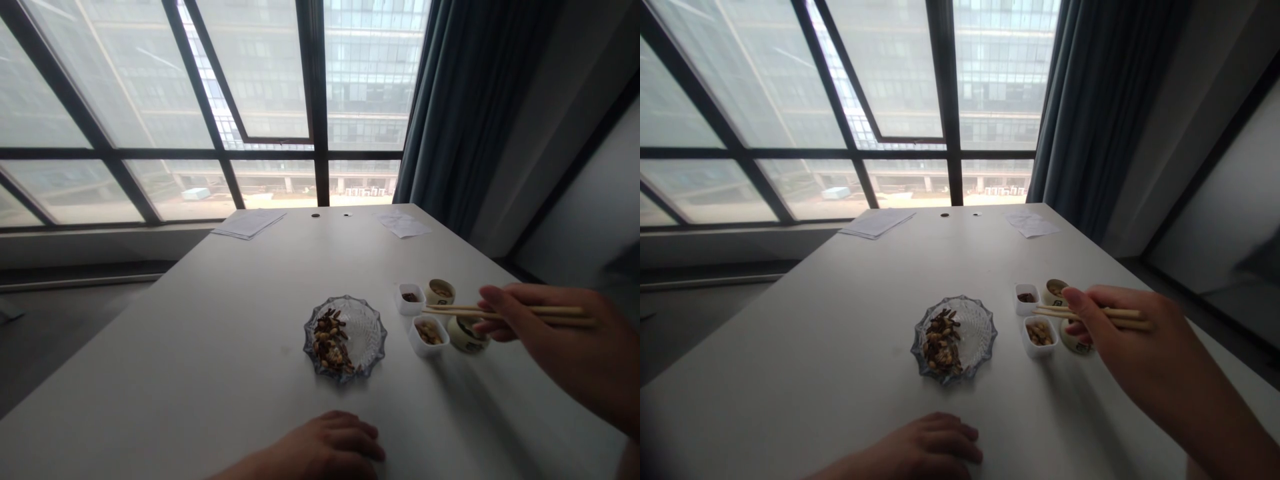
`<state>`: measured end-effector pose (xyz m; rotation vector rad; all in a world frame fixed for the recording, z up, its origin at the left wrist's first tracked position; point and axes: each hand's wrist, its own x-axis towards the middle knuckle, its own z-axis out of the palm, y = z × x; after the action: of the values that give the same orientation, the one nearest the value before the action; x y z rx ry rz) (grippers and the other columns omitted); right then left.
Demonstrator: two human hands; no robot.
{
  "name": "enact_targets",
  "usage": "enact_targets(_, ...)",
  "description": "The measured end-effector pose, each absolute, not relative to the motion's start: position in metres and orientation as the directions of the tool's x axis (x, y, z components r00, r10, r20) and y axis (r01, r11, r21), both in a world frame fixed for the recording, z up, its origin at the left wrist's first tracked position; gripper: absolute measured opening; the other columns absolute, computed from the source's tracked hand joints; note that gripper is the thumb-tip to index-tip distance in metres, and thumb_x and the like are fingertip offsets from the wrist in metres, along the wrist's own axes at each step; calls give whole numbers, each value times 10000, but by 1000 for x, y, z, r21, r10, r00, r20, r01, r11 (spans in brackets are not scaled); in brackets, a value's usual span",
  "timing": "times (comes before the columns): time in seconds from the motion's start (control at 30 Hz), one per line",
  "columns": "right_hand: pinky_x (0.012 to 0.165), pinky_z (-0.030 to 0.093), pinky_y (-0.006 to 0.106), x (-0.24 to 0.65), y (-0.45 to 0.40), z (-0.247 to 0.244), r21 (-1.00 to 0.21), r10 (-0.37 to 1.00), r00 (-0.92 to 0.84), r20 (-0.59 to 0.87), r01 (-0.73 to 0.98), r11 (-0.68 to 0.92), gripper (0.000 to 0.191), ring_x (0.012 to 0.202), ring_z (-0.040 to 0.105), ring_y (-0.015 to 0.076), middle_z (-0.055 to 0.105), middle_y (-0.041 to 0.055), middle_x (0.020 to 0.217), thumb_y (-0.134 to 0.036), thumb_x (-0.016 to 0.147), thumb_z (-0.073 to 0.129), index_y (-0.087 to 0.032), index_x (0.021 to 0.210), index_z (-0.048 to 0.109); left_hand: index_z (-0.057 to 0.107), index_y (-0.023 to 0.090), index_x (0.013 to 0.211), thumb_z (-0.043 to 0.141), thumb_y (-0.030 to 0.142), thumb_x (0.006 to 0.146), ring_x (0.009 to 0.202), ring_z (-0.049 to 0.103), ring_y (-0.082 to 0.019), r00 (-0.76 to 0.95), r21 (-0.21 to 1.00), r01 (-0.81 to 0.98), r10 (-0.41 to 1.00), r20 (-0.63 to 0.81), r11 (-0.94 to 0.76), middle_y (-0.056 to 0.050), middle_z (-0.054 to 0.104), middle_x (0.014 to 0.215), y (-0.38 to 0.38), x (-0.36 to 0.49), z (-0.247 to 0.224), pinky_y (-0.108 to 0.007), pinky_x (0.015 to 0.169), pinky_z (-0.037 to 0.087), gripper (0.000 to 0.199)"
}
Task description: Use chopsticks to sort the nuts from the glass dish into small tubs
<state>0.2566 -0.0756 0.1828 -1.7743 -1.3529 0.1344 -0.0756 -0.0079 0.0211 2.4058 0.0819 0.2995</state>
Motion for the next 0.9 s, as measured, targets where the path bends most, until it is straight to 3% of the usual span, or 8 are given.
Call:
enact_targets(0.17,479,584,273,239,-69,182,-735,832,381,404,677,47,418,692,799,270,824,70,801,-621,912,714,-222,897,841,688,243,1209,524,293,1069,1375,606,-240,972,667,-14,145,182,-745,-89,724,1347,-8,-77,21,-362,1184,449,222)
enact_targets(0.33,609,580,266,207,-42,166,-818,954,115,277,548,172,436,704,766,203,808,54,813,-559,1011,612,-210,846,815,685,242,1206,530,295,1067,1366,614,-238,968,659,-32,141,208,-751,-78,726,1347,-8,-76,17,-350,1187,446,215)
enact_targets(0.47,658,560,284,189,-15,140,-815,976,-31,215,544,197,454,722,746,199,793,57,794,-532,1029,588,-194,816,805,681,253,1222,536,292,1065,1374,609,-233,966,648,-28,145,212,-761,-73,726,1348,-9,-76,16,-354,1199,438,218)
enact_targets(0.7,633,530,290,180,2,104,-851,979,-45,196,488,193,535,691,728,204,782,75,767,-577,1038,539,-173,773,768,686,235,1232,521,275,1068,1385,595,-233,972,648,-26,131,194,-762,-91,721,1354,-8,-76,16,-366,1211,422,236)
enact_targets(0.9,626,521,291,178,0,107,-828,973,-8,233,524,202,546,652,695,191,765,68,737,-553,1060,505,-176,740,738,691,239,1236,509,307,1074,1377,603,-237,971,656,-41,126,206,-753,-90,722,1353,-7,-76,13,-364,1202,429,253)
